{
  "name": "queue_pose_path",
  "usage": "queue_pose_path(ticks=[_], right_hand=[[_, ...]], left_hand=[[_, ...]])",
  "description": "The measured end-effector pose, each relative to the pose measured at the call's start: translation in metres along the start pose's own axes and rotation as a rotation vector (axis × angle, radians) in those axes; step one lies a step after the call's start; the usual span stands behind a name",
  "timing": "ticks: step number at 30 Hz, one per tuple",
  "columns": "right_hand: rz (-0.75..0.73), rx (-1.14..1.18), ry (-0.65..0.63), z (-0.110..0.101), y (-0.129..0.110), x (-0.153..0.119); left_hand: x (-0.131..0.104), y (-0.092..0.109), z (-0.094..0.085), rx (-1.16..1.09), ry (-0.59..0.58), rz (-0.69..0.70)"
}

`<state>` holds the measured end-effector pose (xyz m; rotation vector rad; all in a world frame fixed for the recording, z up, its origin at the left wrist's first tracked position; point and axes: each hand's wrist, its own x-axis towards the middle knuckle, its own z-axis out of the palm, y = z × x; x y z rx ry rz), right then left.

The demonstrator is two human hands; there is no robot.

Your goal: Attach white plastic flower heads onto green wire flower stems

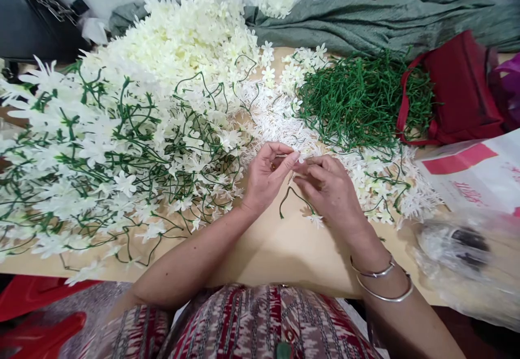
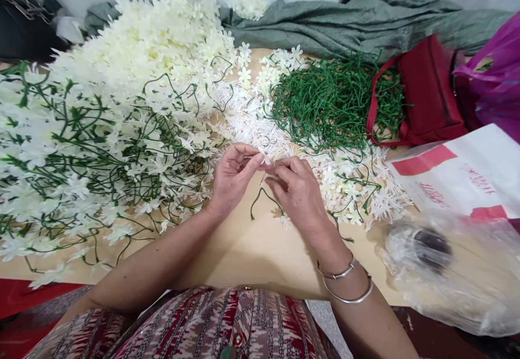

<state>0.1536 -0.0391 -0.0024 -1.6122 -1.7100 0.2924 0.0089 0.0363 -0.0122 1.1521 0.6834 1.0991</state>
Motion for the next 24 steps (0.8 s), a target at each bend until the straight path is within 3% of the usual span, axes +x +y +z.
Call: queue_pose_path(ticks=[4,15,19,24], right_hand=[[-0.044,-0.065,-0.006,0.000,0.004,0.000],[0.081,-0.122,0.115,-0.006,0.007,0.003],[0.132,0.028,0.230,-0.012,0.000,0.003],[0.369,0.446,0.262,-0.010,-0.003,0.002]], left_hand=[[0.001,0.001,0.000,-0.033,-0.006,-0.011],[0.002,-0.002,-0.003,-0.005,-0.020,-0.012],[0.001,-0.001,-0.003,0.020,-0.027,-0.027],[0.001,0.003,-0.001,0.052,0.009,-0.003]])
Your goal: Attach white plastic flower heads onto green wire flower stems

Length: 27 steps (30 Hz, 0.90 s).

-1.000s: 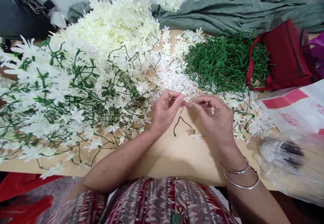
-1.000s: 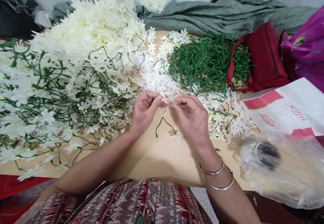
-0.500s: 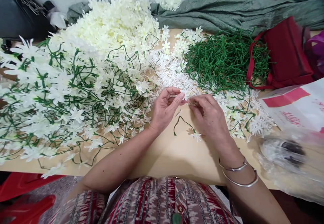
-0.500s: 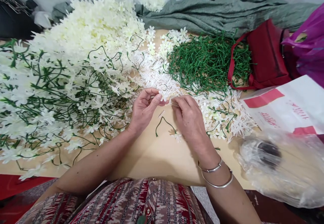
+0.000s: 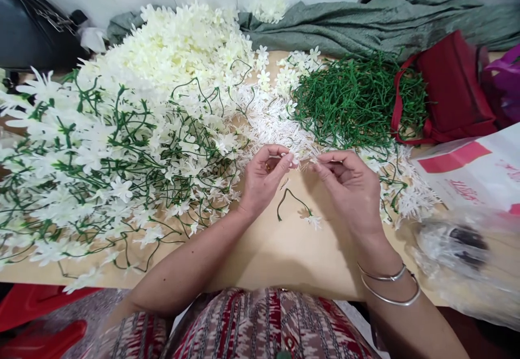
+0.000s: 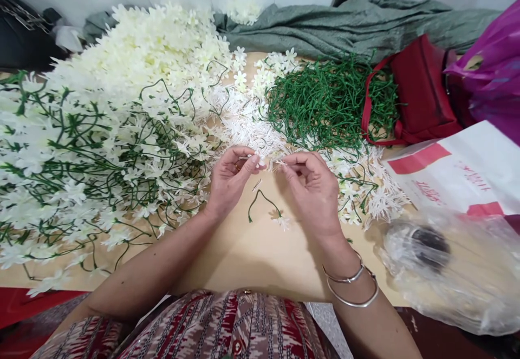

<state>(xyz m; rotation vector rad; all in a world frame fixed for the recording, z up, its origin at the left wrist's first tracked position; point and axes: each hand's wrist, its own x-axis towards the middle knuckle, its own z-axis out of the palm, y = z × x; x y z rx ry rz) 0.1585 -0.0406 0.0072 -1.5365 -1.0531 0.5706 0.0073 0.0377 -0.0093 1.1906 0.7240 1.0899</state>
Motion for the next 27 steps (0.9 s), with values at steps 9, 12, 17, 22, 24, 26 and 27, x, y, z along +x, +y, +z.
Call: queue_pose_path(ticks=[9,12,17,22,24,26,27], right_hand=[[0.087,0.231,0.016,0.005,-0.007,0.003],[0.093,0.173,0.024,0.002,-0.010,0.000],[0.080,0.100,0.009,-0.002,-0.015,-0.002],[0.002,0.071,0.001,0.002,-0.017,-0.006],[-0.048,0.070,0.014,0.006,-0.017,-0.009],[-0.114,0.064,0.027,0.010,-0.016,-0.012],[-0.156,0.051,0.040,0.011,-0.016,-0.012]], left_hand=[[-0.002,-0.001,0.000,0.072,0.059,-0.038],[-0.003,0.000,0.001,0.083,0.061,-0.013],[-0.002,-0.001,0.001,0.088,0.032,-0.014],[-0.002,-0.002,0.000,0.112,0.027,0.012],[-0.002,0.000,0.001,0.125,0.016,0.015],[-0.002,0.003,0.001,0.130,0.002,0.009],[-0.002,0.004,0.001,0.123,-0.009,0.000]])
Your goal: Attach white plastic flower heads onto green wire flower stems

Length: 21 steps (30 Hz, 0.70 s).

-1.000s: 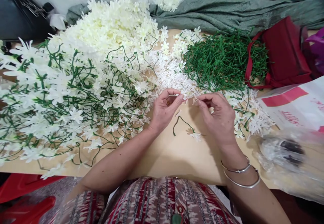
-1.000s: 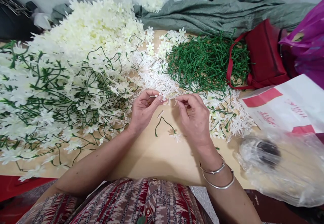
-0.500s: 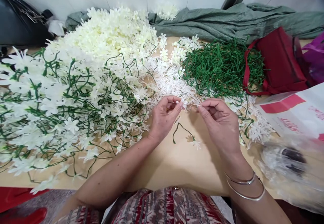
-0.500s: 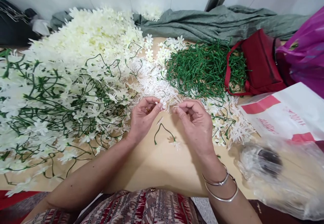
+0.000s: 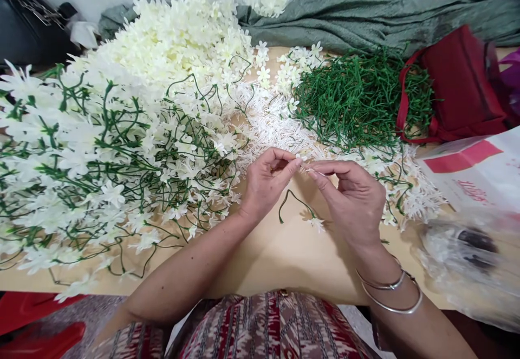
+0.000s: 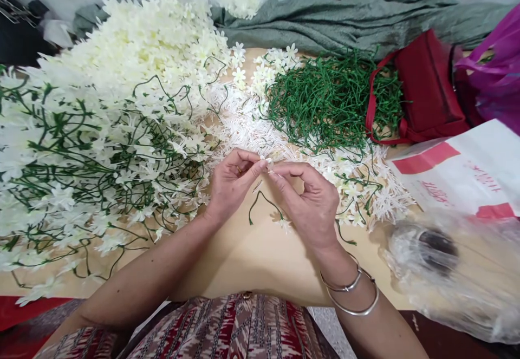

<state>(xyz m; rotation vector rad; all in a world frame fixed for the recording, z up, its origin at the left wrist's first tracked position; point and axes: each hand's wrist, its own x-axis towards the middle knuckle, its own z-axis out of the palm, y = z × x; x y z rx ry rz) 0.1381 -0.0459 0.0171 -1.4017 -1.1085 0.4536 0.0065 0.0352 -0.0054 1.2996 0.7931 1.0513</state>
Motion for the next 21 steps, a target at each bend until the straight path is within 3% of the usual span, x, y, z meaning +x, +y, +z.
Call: queue_pose_path(ticks=[4,11,21], right_hand=[[-0.133,-0.153,0.032,0.0000,0.0005,0.0021],[-0.115,-0.227,0.080,-0.0027,0.0051,0.0077],[-0.177,-0.369,0.043,-0.0008,-0.0024,0.0034]], left_hand=[[0.0003,0.0034,0.0010,-0.087,-0.067,-0.050],[0.0021,0.0034,0.0018,-0.181,-0.116,-0.085],[0.0015,0.0035,0.0017,-0.157,-0.123,-0.102]])
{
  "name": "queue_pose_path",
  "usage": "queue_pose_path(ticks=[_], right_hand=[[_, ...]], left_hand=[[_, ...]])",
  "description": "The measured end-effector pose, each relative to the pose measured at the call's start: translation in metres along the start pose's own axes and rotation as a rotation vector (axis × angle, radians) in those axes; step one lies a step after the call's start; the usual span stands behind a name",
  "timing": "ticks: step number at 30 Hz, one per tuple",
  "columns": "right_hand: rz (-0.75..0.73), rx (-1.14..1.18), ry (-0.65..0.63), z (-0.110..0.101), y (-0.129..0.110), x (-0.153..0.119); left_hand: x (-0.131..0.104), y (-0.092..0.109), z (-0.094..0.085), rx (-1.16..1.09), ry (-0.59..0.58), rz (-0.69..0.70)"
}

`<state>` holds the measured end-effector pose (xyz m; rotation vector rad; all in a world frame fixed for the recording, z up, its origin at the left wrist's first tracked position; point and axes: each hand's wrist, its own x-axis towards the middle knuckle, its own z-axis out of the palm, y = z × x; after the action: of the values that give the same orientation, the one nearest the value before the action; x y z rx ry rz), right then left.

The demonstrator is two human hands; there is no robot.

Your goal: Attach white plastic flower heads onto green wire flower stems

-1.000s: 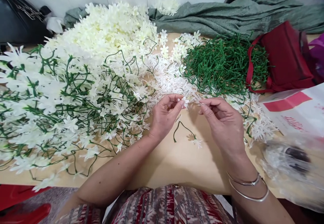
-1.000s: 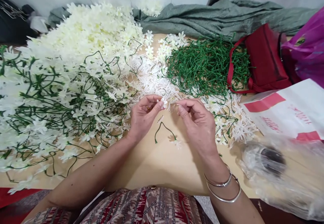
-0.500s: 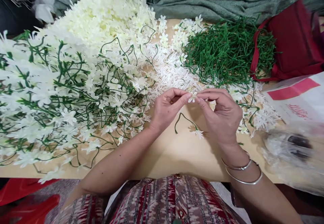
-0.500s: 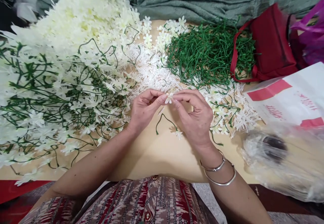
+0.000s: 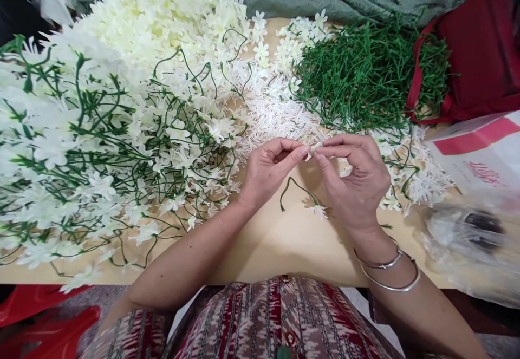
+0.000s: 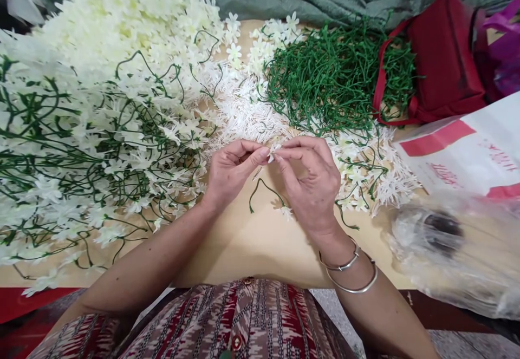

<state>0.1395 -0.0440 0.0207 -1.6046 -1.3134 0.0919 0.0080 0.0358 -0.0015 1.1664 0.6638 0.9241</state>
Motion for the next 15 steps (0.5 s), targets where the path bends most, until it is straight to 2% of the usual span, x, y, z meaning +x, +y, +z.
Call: queue_pose_path(ticks=[7,15], right_hand=[[-0.038,0.023,0.016,0.0038,0.0001,-0.0021],[0.059,0.052,0.060,0.0030,-0.0003,0.0001]], left_hand=[[0.0000,-0.0016,-0.0022,-0.037,-0.053,-0.007],[-0.0010,-0.0020,-0.0002,-0.017,-0.025,0.000]])
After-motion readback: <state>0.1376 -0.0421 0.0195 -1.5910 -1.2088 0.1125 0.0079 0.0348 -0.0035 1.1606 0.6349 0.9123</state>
